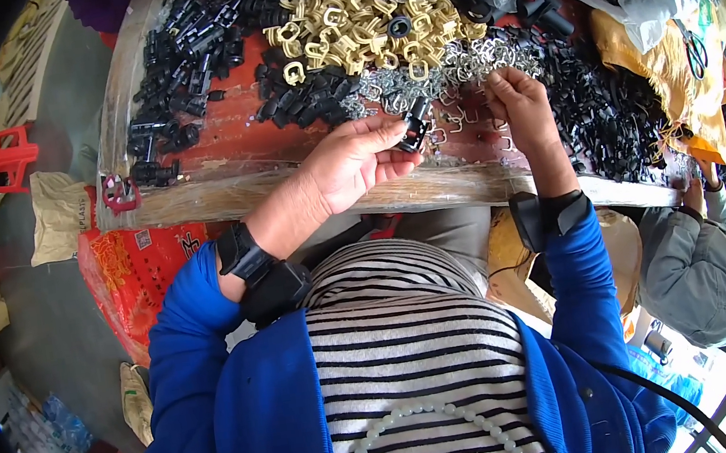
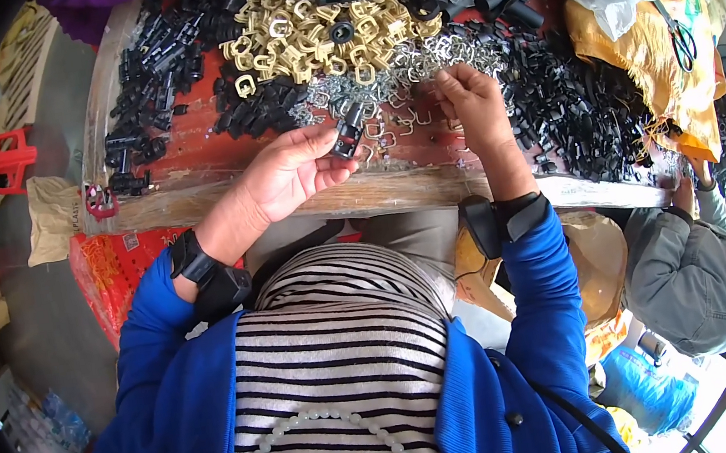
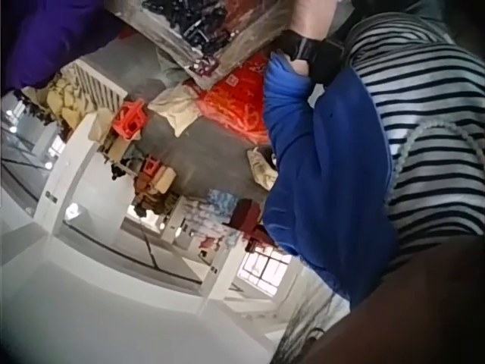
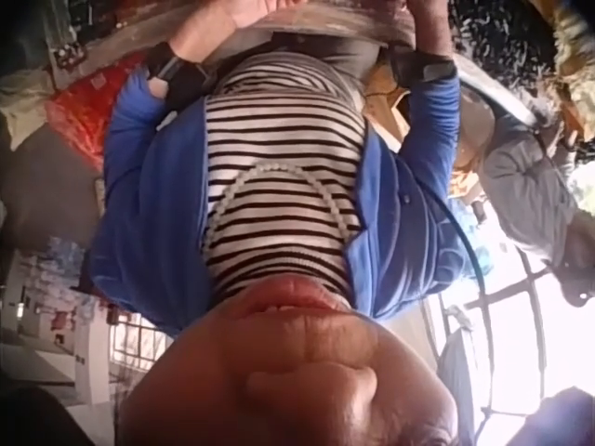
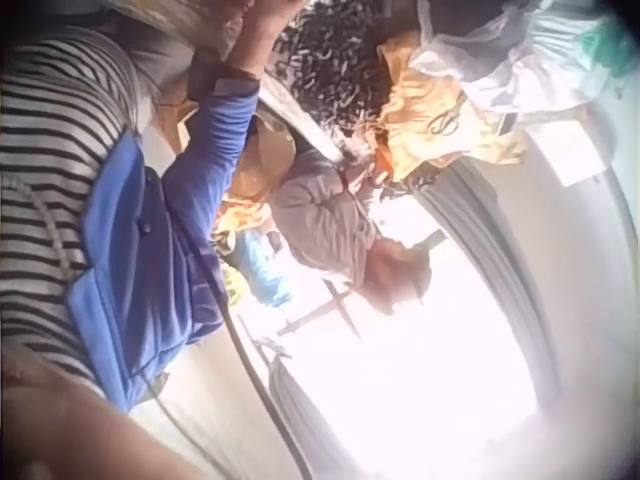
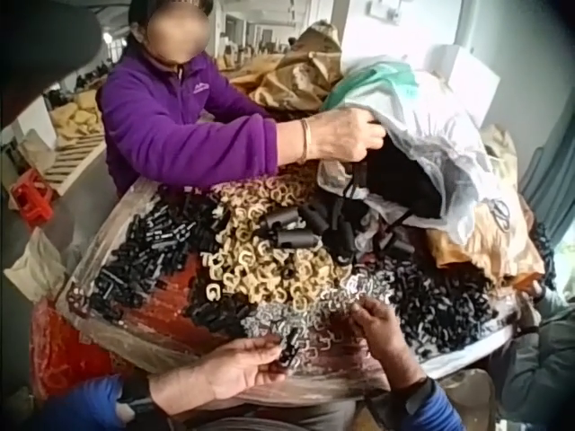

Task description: The person assembles components by hand, picking up a black plastic housing, inserting a metal clip and a tan plastic piece, and then sliding the assembly into a larger black sleeve. The completed units are placed onto the table among piles of parts.

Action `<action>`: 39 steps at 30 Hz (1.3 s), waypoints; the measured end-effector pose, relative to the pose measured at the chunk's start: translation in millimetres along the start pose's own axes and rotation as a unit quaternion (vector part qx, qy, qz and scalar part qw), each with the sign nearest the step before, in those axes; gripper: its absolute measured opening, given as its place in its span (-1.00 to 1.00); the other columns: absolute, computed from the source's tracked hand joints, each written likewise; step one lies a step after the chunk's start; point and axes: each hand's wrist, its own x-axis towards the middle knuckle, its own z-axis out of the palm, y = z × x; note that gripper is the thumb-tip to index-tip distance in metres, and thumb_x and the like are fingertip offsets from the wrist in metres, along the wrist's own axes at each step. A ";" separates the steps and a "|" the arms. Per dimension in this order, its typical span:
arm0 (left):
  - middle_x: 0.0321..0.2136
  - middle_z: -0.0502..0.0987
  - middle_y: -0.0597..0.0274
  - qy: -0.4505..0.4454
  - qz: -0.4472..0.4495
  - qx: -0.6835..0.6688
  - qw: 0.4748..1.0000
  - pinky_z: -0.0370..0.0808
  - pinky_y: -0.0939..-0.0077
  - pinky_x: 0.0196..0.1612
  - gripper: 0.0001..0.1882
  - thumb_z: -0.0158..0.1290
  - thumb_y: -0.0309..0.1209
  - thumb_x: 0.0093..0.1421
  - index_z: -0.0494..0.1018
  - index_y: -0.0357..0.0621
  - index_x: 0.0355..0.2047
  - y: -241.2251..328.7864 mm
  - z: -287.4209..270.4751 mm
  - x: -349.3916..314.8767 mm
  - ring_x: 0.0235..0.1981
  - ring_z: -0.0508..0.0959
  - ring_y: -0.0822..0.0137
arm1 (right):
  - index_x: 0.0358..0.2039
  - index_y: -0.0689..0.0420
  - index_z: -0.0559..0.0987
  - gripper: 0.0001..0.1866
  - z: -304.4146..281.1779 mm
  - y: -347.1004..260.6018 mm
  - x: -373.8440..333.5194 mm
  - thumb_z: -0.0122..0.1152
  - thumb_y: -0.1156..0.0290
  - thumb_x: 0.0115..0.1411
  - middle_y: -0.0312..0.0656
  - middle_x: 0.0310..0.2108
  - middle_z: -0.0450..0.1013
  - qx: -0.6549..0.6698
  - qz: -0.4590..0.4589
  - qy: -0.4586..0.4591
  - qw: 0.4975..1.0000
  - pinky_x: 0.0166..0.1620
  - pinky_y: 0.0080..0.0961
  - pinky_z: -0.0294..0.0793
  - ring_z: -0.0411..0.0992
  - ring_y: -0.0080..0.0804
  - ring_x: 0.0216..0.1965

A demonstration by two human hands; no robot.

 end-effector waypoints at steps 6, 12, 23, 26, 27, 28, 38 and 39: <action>-0.44 0.42 0.20 -0.001 -0.005 0.000 1.000 0.42 0.60 -0.36 -0.84 -0.11 -0.38 0.08 0.34 -0.20 -0.38 -0.1 4.8 5.0 -0.41 0.46 0.37 | -0.56 0.22 0.40 -0.87 -1.1 2.9 -11.5 -0.03 0.43 0.05 -0.39 -0.70 0.28 -0.216 -0.129 0.055 0.966 -0.63 -0.80 0.11 0.13 -0.71 -0.69; -0.42 0.43 0.17 0.006 0.012 0.010 1.000 0.42 0.61 -0.36 -0.83 -0.13 -0.39 0.09 0.35 -0.22 -0.37 -2.3 9.2 -3.3 -0.40 0.45 0.38 | -0.53 0.20 0.36 -0.88 -2.6 -15.6 -25.1 -0.05 0.43 0.07 -0.47 -0.73 0.18 -0.210 -0.101 0.006 0.972 -0.65 -0.80 0.03 0.04 -0.74 -0.71; -0.40 0.44 0.17 -0.021 0.017 -0.007 1.000 0.42 0.61 -0.32 -0.82 -0.13 -0.40 0.09 0.35 -0.21 -0.33 -10.4 13.4 -8.1 -0.36 0.46 0.32 | -0.58 0.22 0.33 -0.88 29.5 -58.5 -68.7 -0.01 0.48 0.05 -0.41 -0.63 0.23 0.097 -0.074 -0.170 0.978 -0.55 -0.77 0.15 0.15 -0.74 -0.60; -0.41 0.44 0.19 -0.026 0.011 -0.013 1.000 0.42 0.61 -0.32 -0.82 -0.12 -0.40 0.08 0.36 -0.21 -0.34 -9.9 13.3 -7.5 -0.35 0.46 0.30 | -0.54 0.24 0.33 -0.89 36.5 -60.5 -72.1 0.04 0.51 -0.01 -0.31 -0.65 0.23 -0.050 -0.177 -0.135 0.974 -0.54 -0.66 0.20 0.21 -0.59 -0.61; -0.41 0.44 0.20 -0.029 0.008 -0.011 0.999 0.43 0.63 -0.33 -0.82 -0.11 -0.40 0.08 0.36 -0.21 -0.34 -8.8 13.8 -7.6 -0.35 0.46 0.29 | -0.54 0.24 0.33 -0.89 37.7 -64.1 -72.7 0.04 0.51 -0.01 -0.31 -0.65 0.23 -0.050 -0.175 -0.137 0.974 -0.54 -0.66 0.20 0.21 -0.59 -0.61; -0.41 0.44 0.20 -0.031 0.005 -0.008 0.999 0.43 0.64 -0.33 -0.82 -0.10 -0.40 0.07 0.36 -0.22 -0.34 -8.0 14.2 -7.6 -0.36 0.47 0.28 | -0.54 0.24 0.32 -0.91 38.4 -69.7 -73.1 0.04 0.54 -0.02 -0.30 -0.64 0.23 -0.105 -0.219 -0.133 0.961 -0.54 -0.65 0.19 0.21 -0.56 -0.61; -0.42 0.44 0.22 -0.047 -0.002 0.003 0.999 0.45 0.71 -0.40 -0.81 -0.09 -0.40 0.06 0.35 -0.24 -0.34 -10.0 16.1 -10.4 -0.38 0.48 0.27 | -0.56 0.22 0.32 -0.91 42.5 -80.9 -83.8 0.04 0.62 -0.11 -0.19 -0.60 0.22 -0.277 -0.359 -0.101 0.885 -0.54 -0.53 0.22 0.24 -0.28 -0.59; -0.42 0.44 0.21 -0.043 -0.002 0.011 0.999 0.45 0.71 -0.40 -0.81 -0.09 -0.40 0.06 0.35 -0.25 -0.33 -10.9 17.5 -12.0 -0.38 0.48 0.27 | -0.56 0.22 0.32 -0.91 42.3 -81.7 -86.1 0.04 0.62 -0.11 -0.19 -0.60 0.22 -0.277 -0.361 -0.100 0.885 -0.54 -0.53 0.22 0.24 -0.28 -0.59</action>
